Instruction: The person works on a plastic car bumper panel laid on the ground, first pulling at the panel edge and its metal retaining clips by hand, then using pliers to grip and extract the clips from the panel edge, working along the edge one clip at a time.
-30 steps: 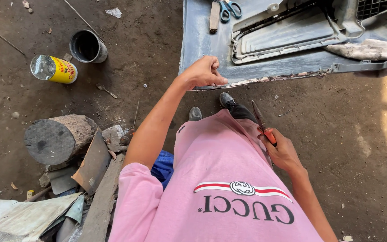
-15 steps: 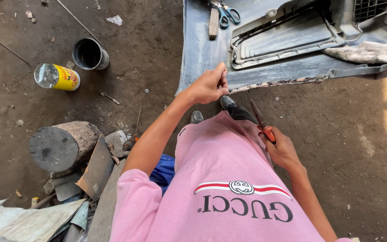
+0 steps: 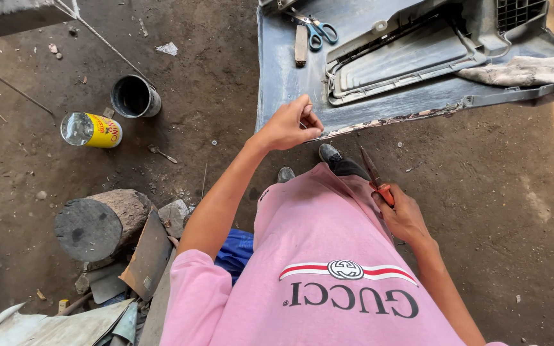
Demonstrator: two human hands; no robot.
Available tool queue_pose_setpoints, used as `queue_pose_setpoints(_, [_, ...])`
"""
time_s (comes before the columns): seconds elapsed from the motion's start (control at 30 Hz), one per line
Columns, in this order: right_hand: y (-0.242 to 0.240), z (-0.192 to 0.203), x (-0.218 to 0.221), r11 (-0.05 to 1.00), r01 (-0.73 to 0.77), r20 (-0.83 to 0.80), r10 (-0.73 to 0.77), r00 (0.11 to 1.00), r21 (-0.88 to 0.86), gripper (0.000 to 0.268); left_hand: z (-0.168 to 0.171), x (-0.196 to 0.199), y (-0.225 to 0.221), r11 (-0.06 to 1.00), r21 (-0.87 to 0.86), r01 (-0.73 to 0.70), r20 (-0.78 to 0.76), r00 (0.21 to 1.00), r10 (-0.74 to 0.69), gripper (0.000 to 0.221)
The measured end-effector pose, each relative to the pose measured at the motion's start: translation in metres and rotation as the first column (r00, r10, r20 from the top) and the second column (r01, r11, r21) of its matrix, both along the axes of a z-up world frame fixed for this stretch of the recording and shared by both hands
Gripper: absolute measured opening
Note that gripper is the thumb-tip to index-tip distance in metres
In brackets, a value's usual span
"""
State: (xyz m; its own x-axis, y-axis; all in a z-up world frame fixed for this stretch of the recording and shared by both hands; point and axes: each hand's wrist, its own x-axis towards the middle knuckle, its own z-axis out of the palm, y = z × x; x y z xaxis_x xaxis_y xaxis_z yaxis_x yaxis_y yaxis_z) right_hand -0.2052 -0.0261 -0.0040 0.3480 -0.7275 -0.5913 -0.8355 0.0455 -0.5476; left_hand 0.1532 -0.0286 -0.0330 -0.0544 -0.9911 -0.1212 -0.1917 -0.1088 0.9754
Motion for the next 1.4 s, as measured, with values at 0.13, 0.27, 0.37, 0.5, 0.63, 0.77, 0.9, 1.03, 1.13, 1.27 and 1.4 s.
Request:
queue_pose_setpoints(0.13, [-0.001,-0.003,-0.003,1.000,-0.009,-0.029,0.009,1.000,0.006,0.028,0.036,-0.011,0.011,1.000,0.011,0.009,0.108,0.994,-0.010,0.044])
queue_pose_setpoints(0.27, [-0.001,-0.009,-0.007,0.997,-0.070,-0.034,0.068,0.997,-0.040,0.029,0.043,-0.023,0.020,0.992,-0.123,-0.011,0.315,0.948,0.049,0.045])
queue_pose_setpoints(0.37, [-0.002,-0.011,-0.007,0.995,-0.089,-0.026,0.088,0.996,-0.048,0.029,0.042,-0.027,0.024,0.987,-0.154,-0.038,0.354,0.931,0.091,0.044])
queue_pose_setpoints(0.5, [-0.005,-0.010,-0.007,0.988,-0.138,-0.025,0.137,0.990,-0.071,0.029,0.039,-0.031,0.024,0.981,-0.184,-0.065,0.353,0.927,0.128,0.044])
queue_pose_setpoints(0.63, [-0.006,-0.005,-0.006,0.983,-0.153,0.013,0.155,0.988,-0.102,0.028,0.041,-0.033,0.022,0.983,-0.163,-0.089,0.372,0.917,0.145,0.043])
queue_pose_setpoints(0.77, [-0.007,0.001,-0.004,0.995,-0.094,-0.003,0.094,0.996,-0.014,0.028,0.041,-0.033,0.021,0.986,-0.132,-0.103,0.345,0.928,0.143,0.042])
queue_pose_setpoints(0.9, [-0.009,0.004,-0.003,0.996,-0.084,0.005,0.084,0.996,0.005,0.028,0.028,-0.030,0.020,0.986,-0.120,-0.112,0.238,0.961,0.138,0.044])
queue_pose_setpoints(1.03, [-0.011,0.002,-0.005,0.993,-0.119,-0.001,0.119,0.993,-0.026,0.028,0.027,-0.023,0.018,0.990,-0.022,-0.139,0.165,0.976,0.141,0.039])
queue_pose_setpoints(1.13, [-0.013,0.005,-0.007,0.983,-0.175,-0.037,0.173,0.984,-0.048,0.028,0.019,-0.015,0.020,0.980,-0.027,-0.195,0.093,0.976,0.197,0.025])
queue_pose_setpoints(1.27, [-0.023,0.048,0.004,0.888,-0.331,0.022,0.356,0.934,-0.320,0.032,0.038,-0.003,0.031,0.944,-0.062,-0.324,0.180,0.927,0.330,0.015])
queue_pose_setpoints(1.4, [-0.049,0.128,0.029,0.700,-0.536,-0.164,0.528,0.833,-0.472,0.030,0.089,-0.009,0.063,0.834,0.104,-0.541,0.080,0.841,0.536,0.021])
